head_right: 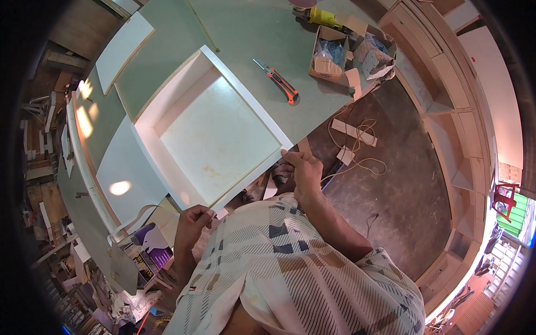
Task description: The person applies a white strip to the edge of a wooden drawer by hand and cuts the excess strip using a utility knife.
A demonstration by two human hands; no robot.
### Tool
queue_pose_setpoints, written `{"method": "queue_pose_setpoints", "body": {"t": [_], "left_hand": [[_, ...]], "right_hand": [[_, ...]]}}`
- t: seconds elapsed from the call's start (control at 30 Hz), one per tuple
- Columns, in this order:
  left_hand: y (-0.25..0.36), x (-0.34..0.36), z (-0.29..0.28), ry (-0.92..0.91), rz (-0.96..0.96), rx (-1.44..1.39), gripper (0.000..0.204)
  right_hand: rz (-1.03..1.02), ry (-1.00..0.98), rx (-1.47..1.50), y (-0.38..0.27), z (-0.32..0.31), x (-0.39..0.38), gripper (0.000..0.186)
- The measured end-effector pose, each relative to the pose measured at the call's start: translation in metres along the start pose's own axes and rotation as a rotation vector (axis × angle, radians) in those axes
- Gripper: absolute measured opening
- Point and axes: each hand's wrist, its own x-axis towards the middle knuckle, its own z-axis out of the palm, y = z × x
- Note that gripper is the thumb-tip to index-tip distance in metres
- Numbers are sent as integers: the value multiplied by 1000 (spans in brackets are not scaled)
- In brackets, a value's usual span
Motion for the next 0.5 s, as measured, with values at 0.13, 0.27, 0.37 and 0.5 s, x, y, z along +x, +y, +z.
{"method": "queue_pose_setpoints", "body": {"t": [0.13,0.27,0.37,0.5], "left_hand": [[0,0,0,7,0,8,18],[1,1,0,3,-10,-9,19],[2,1,1,9,-5,-11,18],[-1,2,0,7,-5,-23,20]], "right_hand": [[-3,-1,13,1,1,0,20],[-6,-1,1,-1,1,0,21],[-6,-6,-25,-2,2,0,21],[-62,-45,-204,5,-9,14,19]]}}
